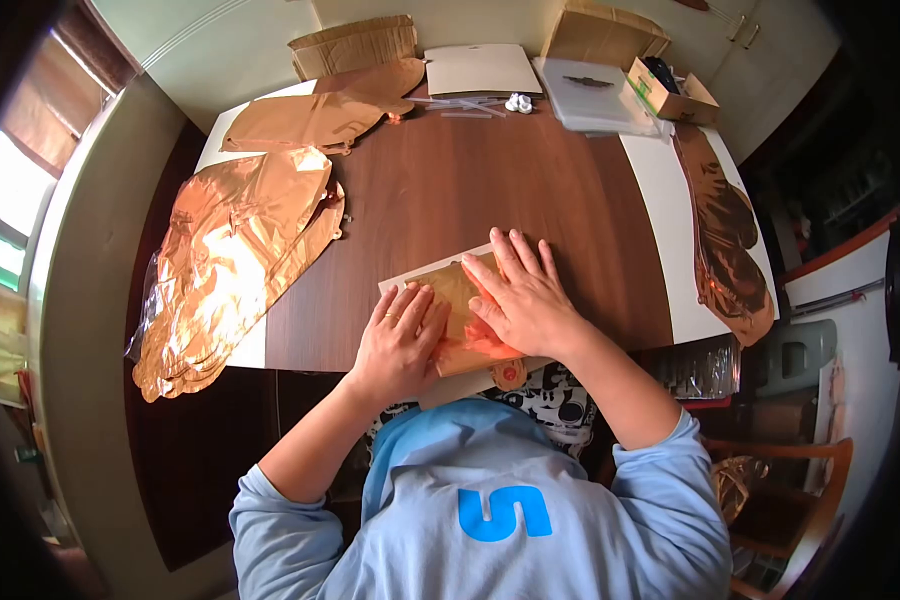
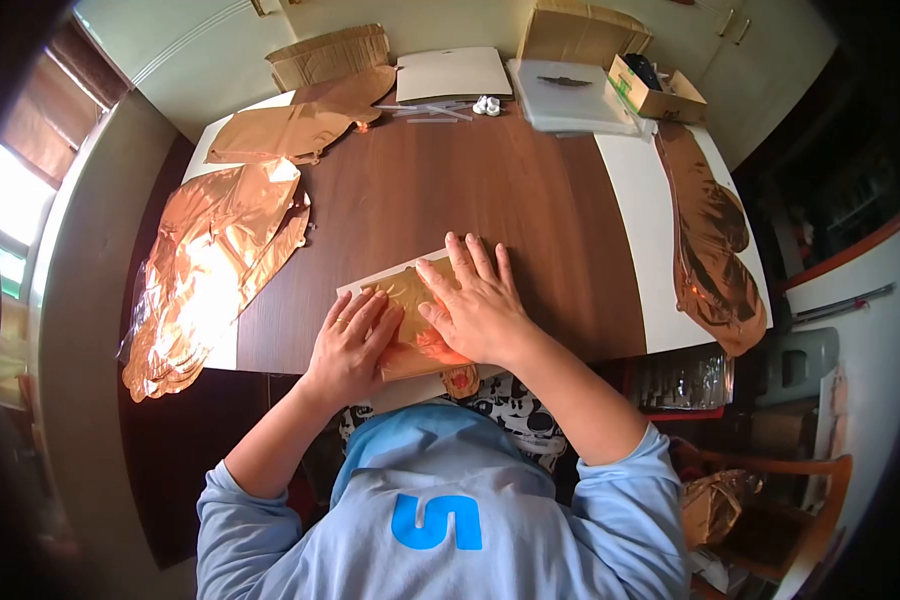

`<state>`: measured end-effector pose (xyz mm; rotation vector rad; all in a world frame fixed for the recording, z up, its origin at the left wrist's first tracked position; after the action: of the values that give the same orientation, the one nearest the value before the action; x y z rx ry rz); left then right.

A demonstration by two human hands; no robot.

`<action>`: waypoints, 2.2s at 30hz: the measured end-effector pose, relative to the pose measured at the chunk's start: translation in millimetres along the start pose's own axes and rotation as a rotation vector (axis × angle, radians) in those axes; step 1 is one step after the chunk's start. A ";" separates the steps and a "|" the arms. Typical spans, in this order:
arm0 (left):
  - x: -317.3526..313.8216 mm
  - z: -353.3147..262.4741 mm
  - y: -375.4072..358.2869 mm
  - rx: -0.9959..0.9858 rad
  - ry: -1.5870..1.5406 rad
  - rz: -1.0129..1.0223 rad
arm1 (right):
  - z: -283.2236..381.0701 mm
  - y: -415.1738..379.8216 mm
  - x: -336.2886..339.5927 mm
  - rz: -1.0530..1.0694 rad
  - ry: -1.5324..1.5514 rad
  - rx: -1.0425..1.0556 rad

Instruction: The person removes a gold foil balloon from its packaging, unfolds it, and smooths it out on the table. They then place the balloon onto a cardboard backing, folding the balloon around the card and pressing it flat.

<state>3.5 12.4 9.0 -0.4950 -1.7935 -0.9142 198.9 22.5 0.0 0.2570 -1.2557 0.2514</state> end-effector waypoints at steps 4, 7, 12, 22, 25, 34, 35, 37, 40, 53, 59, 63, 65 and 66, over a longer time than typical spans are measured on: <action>-1.1 -6.7 -6.6 -0.035 0.062 -0.013 | 2.9 3.1 5.2 -0.031 0.050 0.044; 2.2 -11.0 -8.4 -0.016 0.050 -0.008 | 2.4 4.0 2.4 -0.054 0.063 0.094; 2.3 -8.7 -8.8 -0.010 -0.049 -0.046 | 5.8 -3.3 3.2 -0.038 0.008 0.052; -12.6 4.3 30.6 -0.074 -0.123 -0.074 | -32.6 10.8 5.3 -0.010 -0.024 -0.029; -12.3 -0.9 39.2 -0.120 -0.005 -0.097 | -38.6 8.7 7.2 0.030 0.008 -0.038; -11.9 6.6 47.5 -0.217 -0.209 -0.081 | -44.2 -1.3 19.5 -0.162 0.283 -0.019; -10.9 7.9 48.0 -0.216 -0.228 -0.076 | -48.7 -6.1 28.4 -0.249 0.408 -0.008; -7.2 10.9 50.5 -0.214 -0.260 -0.080 | -48.0 -32.1 55.3 -0.446 0.503 0.030; -3.7 10.6 52.2 -0.249 -0.278 -0.077 | -59.4 -59.4 80.8 -0.594 0.558 0.063; -6.0 8.3 50.8 -0.252 -0.200 -0.159 | -204.9 191.3 62.2 -0.462 0.086 -0.204; -5.3 10.3 51.8 -0.249 -0.218 -0.152 | -214.5 193.2 55.1 -0.348 -0.016 -0.263; -7.7 11.3 49.7 -0.224 -0.228 -0.133 | -179.1 125.1 61.0 -0.239 0.030 -0.126; -8.0 12.8 46.9 -0.235 -0.228 -0.094 | -148.5 69.8 68.2 -0.200 0.085 -0.077; -8.1 14.7 48.5 -0.244 -0.225 -0.081 | -136.1 40.9 75.3 -0.201 0.240 -0.085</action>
<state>31.5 54.9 16.0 -0.7074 -1.9239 -1.1806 329.9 109.0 34.9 0.2693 -0.9922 0.0538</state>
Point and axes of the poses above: each hand's wrist, its own y-axis towards the middle knuckle, its own x-axis out of the back of the hand, z = x × y, the point moved 4 cm from there along y, towards the middle knuckle, and after that the axes turned 1 degree about x, right-handed, at the moved point
